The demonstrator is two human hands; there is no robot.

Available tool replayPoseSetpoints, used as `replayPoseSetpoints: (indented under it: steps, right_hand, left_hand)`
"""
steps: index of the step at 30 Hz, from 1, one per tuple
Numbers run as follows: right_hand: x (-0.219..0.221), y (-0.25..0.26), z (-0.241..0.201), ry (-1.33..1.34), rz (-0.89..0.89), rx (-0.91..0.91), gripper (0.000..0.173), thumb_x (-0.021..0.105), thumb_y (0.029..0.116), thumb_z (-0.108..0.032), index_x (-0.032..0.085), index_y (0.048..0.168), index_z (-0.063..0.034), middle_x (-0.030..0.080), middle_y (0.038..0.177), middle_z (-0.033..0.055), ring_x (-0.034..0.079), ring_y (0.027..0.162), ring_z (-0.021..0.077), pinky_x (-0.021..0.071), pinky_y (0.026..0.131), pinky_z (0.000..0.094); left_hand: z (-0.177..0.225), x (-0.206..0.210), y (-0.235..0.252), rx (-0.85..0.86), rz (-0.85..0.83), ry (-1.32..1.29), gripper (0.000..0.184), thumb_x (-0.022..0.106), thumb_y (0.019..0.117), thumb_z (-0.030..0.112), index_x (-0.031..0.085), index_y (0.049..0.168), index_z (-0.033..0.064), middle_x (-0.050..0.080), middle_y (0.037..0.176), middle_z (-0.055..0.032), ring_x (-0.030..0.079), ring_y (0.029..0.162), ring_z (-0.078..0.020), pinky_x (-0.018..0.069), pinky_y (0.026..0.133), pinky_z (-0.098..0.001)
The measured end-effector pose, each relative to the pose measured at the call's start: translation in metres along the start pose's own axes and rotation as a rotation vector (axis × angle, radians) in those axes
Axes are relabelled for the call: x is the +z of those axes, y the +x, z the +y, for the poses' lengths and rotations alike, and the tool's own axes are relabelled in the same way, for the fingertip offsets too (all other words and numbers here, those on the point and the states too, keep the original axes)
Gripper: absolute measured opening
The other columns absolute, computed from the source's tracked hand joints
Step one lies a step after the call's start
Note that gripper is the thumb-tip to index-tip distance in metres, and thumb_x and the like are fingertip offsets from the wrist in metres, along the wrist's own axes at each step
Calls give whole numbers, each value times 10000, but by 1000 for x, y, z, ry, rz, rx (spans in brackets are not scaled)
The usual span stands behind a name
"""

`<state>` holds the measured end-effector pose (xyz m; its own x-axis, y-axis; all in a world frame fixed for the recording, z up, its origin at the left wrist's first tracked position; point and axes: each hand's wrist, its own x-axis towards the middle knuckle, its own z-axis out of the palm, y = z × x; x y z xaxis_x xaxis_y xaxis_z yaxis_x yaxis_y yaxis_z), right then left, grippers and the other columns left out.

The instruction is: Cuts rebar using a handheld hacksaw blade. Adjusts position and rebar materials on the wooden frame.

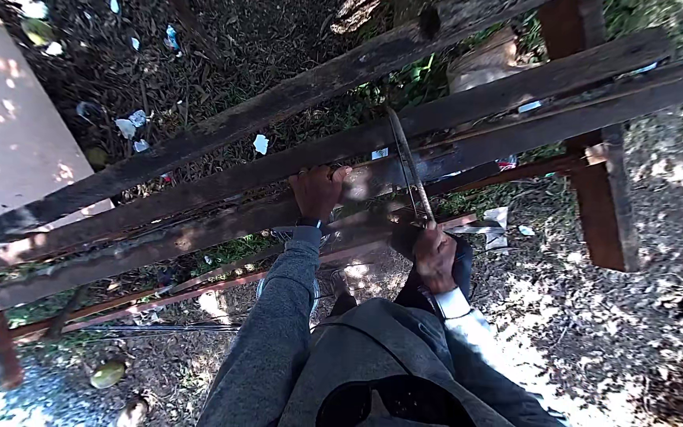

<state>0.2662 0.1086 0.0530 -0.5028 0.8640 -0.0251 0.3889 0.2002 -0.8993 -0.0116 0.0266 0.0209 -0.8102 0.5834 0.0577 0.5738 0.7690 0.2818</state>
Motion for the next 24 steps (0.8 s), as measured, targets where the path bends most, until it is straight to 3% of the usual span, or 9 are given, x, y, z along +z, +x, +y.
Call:
replayPoseSetpoints:
  steps: [3,5,8,12,15,18,20,22,24]
  right_hand:
    - [35,64,2,-90,-1,17,676,266,1068,-608,577,766,-90,483,580,52,509,502,187,460,486,447]
    - [42,76,-1,-89,-14,19,703,224,1069,-630,578,772,-100,485,586,78,505,495,218,449,467,468]
    - [29,56,1,-63,-18,43,687,264,1063,-633,624,826,-99,522,616,61,548,547,205,495,532,468]
    - [-4,-19,26,53,11,-10,632,294,1086,-552,573,719,-119,479,554,-27,504,483,107,478,479,352]
    - [-21,-43,11,87,7,-8,569,327,1098,-484,539,694,-144,444,541,-48,470,466,88,446,461,323]
    - [1,7,-6,-70,17,-15,655,301,1074,-586,545,687,-116,463,540,-24,494,471,103,465,464,351]
    - [25,52,-8,-156,-11,49,691,280,1064,-605,599,751,-79,521,588,57,540,518,195,484,508,453]
    - [41,79,-10,-146,-11,76,727,230,1054,-659,541,701,-103,485,554,90,492,456,236,423,435,472]
    - [39,77,-7,-95,-26,80,720,223,1054,-666,568,752,-112,473,560,86,480,452,232,420,424,467]
  left_hand:
    - [0,1,-1,-6,-16,14,694,372,947,798,675,796,192,687,831,3,644,918,-226,427,943,-527]
    - [-1,1,1,-4,-5,17,711,360,939,815,693,814,199,699,845,9,650,922,-223,436,949,-530]
    - [1,2,1,-5,2,10,720,358,929,828,686,807,200,699,843,9,651,914,-226,433,951,-536]
    - [3,1,0,-9,1,2,726,352,927,832,665,781,193,686,821,5,647,909,-230,423,947,-543]
    - [3,2,-1,-4,7,8,715,363,933,820,667,777,192,679,813,6,642,894,-223,428,933,-532]
    - [2,2,0,-5,7,-9,697,386,940,802,674,781,187,682,818,7,644,902,-226,430,935,-526]
    - [0,5,-2,4,11,-27,709,376,942,807,678,787,184,688,823,3,649,908,-223,439,936,-536]
    - [-1,4,-1,11,28,-29,704,374,939,812,694,807,200,692,827,12,648,910,-215,440,940,-537]
    - [0,5,-3,7,32,-30,702,377,937,813,725,841,211,712,860,19,651,933,-216,435,949,-532]
